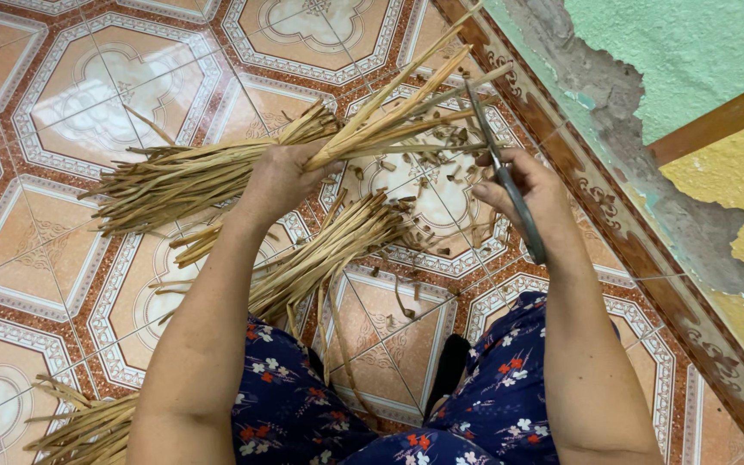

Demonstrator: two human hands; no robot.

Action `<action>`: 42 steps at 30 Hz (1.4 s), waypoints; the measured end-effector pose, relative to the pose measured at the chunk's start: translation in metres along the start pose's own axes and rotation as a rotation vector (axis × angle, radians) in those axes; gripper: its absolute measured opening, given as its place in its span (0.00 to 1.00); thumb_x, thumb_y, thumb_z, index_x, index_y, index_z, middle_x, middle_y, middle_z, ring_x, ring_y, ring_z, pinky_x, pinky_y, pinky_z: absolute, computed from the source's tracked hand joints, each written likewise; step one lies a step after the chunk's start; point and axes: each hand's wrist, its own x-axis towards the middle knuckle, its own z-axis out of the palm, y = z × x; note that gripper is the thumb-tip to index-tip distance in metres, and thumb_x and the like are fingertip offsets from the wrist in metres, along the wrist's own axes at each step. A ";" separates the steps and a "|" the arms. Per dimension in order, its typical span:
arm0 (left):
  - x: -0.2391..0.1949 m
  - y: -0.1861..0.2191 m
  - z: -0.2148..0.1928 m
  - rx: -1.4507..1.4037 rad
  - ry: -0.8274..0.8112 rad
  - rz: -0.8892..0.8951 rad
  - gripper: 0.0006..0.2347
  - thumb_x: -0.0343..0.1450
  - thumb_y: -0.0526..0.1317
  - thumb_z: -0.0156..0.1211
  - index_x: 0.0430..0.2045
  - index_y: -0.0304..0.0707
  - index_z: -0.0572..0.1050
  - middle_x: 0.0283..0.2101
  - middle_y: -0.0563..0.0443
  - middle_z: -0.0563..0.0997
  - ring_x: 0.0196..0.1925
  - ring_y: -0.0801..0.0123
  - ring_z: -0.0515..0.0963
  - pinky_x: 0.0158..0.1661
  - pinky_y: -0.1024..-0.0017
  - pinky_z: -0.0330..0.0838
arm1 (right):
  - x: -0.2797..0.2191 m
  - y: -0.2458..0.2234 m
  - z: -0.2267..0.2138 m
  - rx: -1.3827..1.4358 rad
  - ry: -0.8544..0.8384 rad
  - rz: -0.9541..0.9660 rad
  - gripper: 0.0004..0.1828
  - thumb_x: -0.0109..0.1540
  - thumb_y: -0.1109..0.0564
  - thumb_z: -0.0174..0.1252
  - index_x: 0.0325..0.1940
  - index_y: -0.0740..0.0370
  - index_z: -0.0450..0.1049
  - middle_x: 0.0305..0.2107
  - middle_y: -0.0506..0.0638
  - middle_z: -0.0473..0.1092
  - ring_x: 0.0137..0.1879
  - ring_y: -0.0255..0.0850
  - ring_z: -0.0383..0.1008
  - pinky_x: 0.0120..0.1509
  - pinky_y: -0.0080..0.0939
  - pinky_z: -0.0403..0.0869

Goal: The person sits on a tiled floor and uses a pair of scissors to trim the ends of dried sticks held in a bundle. They repeatedly cut the protruding tips of the sticks and drop the trimmings onto the floor.

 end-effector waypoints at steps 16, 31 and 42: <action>-0.003 -0.006 0.007 0.159 0.116 0.187 0.13 0.68 0.41 0.67 0.47 0.54 0.82 0.33 0.49 0.85 0.32 0.60 0.84 0.38 0.59 0.78 | 0.000 -0.010 0.002 0.249 0.007 0.241 0.17 0.55 0.58 0.72 0.47 0.58 0.78 0.24 0.42 0.74 0.21 0.26 0.63 0.22 0.29 0.58; 0.014 -0.019 0.008 -0.717 0.231 -0.178 0.13 0.70 0.49 0.68 0.41 0.43 0.80 0.21 0.62 0.72 0.18 0.82 0.69 0.19 0.81 0.66 | -0.009 -0.019 0.017 0.462 0.218 -0.013 0.33 0.62 0.43 0.68 0.64 0.62 0.65 0.36 0.50 0.75 0.32 0.33 0.74 0.35 0.30 0.74; 0.028 0.038 0.055 -1.477 0.526 -0.111 0.15 0.68 0.51 0.68 0.28 0.38 0.76 0.17 0.60 0.70 0.15 0.80 0.67 0.16 0.78 0.64 | -0.007 -0.043 0.110 0.072 -0.215 -0.143 0.44 0.49 0.60 0.79 0.63 0.61 0.61 0.50 0.56 0.76 0.49 0.38 0.75 0.53 0.38 0.73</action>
